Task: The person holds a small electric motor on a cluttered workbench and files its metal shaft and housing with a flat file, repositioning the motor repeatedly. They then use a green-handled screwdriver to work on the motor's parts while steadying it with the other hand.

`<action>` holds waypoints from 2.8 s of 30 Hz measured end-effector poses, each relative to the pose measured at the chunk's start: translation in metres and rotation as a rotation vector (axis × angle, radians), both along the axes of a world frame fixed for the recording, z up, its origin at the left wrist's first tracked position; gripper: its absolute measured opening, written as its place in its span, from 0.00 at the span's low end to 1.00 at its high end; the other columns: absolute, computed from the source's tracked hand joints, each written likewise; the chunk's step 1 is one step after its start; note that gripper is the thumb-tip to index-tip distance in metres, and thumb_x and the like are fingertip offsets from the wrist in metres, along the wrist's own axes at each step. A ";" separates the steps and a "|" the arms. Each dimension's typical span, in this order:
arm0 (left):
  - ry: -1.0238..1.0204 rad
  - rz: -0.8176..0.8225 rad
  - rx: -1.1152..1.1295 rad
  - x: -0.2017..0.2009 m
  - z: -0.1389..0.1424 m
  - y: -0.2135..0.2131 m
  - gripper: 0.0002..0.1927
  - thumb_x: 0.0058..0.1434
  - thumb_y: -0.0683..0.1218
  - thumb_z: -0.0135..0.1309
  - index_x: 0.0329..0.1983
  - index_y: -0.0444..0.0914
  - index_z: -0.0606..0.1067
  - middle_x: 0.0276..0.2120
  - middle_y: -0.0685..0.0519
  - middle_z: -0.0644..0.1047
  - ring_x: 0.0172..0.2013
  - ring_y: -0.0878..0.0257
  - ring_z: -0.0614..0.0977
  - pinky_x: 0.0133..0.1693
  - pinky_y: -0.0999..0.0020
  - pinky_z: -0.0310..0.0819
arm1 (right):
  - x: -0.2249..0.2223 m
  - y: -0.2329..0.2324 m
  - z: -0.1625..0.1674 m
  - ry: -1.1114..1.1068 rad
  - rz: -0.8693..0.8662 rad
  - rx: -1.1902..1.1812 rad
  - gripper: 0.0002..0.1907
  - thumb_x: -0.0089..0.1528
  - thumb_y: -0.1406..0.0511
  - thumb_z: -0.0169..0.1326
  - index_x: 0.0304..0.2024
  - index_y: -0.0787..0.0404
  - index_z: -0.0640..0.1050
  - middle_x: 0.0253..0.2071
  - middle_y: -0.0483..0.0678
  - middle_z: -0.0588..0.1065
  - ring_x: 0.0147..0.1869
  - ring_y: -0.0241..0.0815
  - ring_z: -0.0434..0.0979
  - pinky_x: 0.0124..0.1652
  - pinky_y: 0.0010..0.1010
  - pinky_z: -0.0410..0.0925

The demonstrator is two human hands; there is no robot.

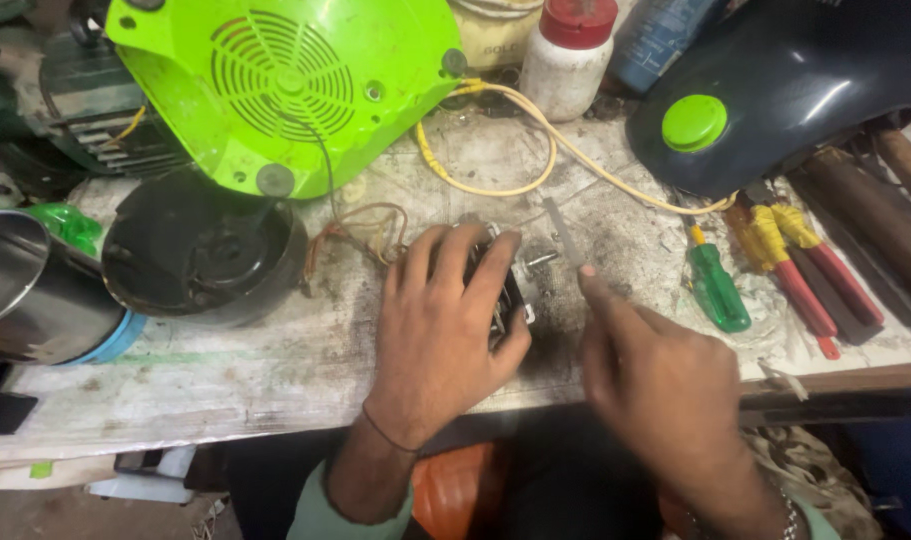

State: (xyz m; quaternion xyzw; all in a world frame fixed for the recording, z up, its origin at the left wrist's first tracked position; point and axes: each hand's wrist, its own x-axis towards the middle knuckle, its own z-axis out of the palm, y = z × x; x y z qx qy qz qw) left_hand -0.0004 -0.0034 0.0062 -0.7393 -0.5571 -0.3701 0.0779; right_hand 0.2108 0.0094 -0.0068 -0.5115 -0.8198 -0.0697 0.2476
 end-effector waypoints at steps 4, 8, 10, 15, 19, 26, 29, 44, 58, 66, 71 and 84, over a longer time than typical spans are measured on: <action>0.000 -0.003 -0.023 0.000 -0.001 0.000 0.31 0.54 0.51 0.60 0.62 0.38 0.73 0.54 0.47 0.73 0.59 0.46 0.71 0.57 0.45 0.67 | 0.002 -0.003 0.005 -0.007 -0.004 0.002 0.22 0.58 0.65 0.58 0.56 0.55 0.80 0.26 0.51 0.80 0.21 0.53 0.78 0.24 0.44 0.69; 0.030 0.013 -0.007 0.000 -0.003 0.001 0.31 0.56 0.50 0.60 0.63 0.38 0.73 0.55 0.46 0.73 0.58 0.46 0.72 0.56 0.45 0.67 | -0.005 -0.008 0.016 -0.020 0.012 -0.030 0.22 0.58 0.65 0.58 0.56 0.56 0.81 0.25 0.51 0.80 0.20 0.53 0.77 0.23 0.43 0.69; 0.033 0.015 -0.006 0.000 -0.004 0.002 0.30 0.56 0.50 0.60 0.62 0.39 0.74 0.55 0.46 0.73 0.58 0.46 0.72 0.56 0.46 0.68 | -0.008 -0.008 0.018 -0.018 0.021 -0.043 0.22 0.58 0.65 0.58 0.56 0.56 0.81 0.25 0.50 0.80 0.20 0.53 0.77 0.22 0.43 0.69; 0.024 0.008 0.006 0.000 -0.004 0.002 0.28 0.56 0.51 0.60 0.60 0.40 0.75 0.55 0.46 0.73 0.58 0.45 0.72 0.56 0.45 0.67 | -0.007 -0.006 0.011 -0.032 0.037 -0.049 0.22 0.58 0.65 0.58 0.56 0.56 0.80 0.27 0.51 0.80 0.19 0.52 0.77 0.21 0.41 0.69; 0.040 0.011 -0.009 0.000 -0.004 0.002 0.28 0.57 0.51 0.59 0.61 0.39 0.74 0.54 0.46 0.74 0.58 0.46 0.72 0.56 0.46 0.68 | -0.007 -0.006 0.008 -0.104 0.037 -0.042 0.24 0.57 0.64 0.59 0.58 0.56 0.80 0.22 0.50 0.78 0.18 0.53 0.76 0.20 0.43 0.68; 0.034 0.015 -0.010 0.002 -0.002 0.001 0.28 0.56 0.50 0.60 0.61 0.40 0.75 0.53 0.48 0.74 0.58 0.47 0.72 0.56 0.47 0.68 | -0.026 -0.001 0.023 -0.086 0.090 0.027 0.24 0.59 0.65 0.58 0.59 0.57 0.79 0.24 0.50 0.77 0.20 0.52 0.76 0.21 0.42 0.68; 0.038 0.017 0.001 0.002 -0.002 0.002 0.28 0.56 0.50 0.60 0.61 0.40 0.75 0.53 0.48 0.75 0.57 0.47 0.72 0.56 0.48 0.68 | -0.025 -0.003 0.023 -0.167 0.013 -0.056 0.27 0.57 0.62 0.59 0.60 0.54 0.79 0.24 0.50 0.78 0.18 0.53 0.77 0.20 0.44 0.68; 0.028 0.014 -0.011 0.001 0.000 0.001 0.28 0.56 0.49 0.60 0.61 0.40 0.74 0.53 0.49 0.75 0.58 0.47 0.72 0.56 0.49 0.69 | -0.034 -0.005 0.029 -0.078 0.017 0.010 0.23 0.60 0.63 0.56 0.59 0.55 0.79 0.26 0.51 0.79 0.20 0.54 0.77 0.22 0.44 0.69; 0.004 -0.005 -0.013 0.000 0.000 0.000 0.29 0.56 0.51 0.61 0.62 0.41 0.74 0.54 0.48 0.74 0.58 0.47 0.71 0.57 0.47 0.68 | -0.029 -0.014 0.030 -0.149 -0.001 -0.060 0.25 0.58 0.63 0.57 0.59 0.58 0.80 0.22 0.51 0.78 0.15 0.53 0.75 0.17 0.44 0.67; -0.025 -0.036 -0.012 -0.001 0.003 -0.002 0.31 0.55 0.51 0.61 0.63 0.41 0.74 0.55 0.48 0.73 0.59 0.46 0.71 0.57 0.47 0.67 | -0.021 -0.010 0.015 -0.107 0.008 -0.001 0.21 0.58 0.63 0.58 0.55 0.56 0.81 0.21 0.51 0.78 0.16 0.54 0.75 0.18 0.44 0.67; -0.011 -0.018 -0.021 0.000 0.001 0.000 0.30 0.54 0.51 0.60 0.62 0.40 0.74 0.55 0.47 0.73 0.59 0.46 0.71 0.57 0.46 0.67 | -0.016 -0.010 0.006 -0.100 -0.021 -0.022 0.21 0.58 0.64 0.58 0.54 0.54 0.81 0.21 0.50 0.78 0.16 0.54 0.75 0.19 0.45 0.67; -0.023 -0.026 -0.029 0.000 0.001 0.000 0.30 0.53 0.51 0.62 0.61 0.40 0.75 0.55 0.48 0.74 0.59 0.46 0.71 0.56 0.46 0.67 | -0.025 -0.010 0.012 -0.079 0.019 -0.004 0.21 0.57 0.63 0.57 0.53 0.56 0.81 0.26 0.51 0.81 0.17 0.52 0.77 0.19 0.43 0.69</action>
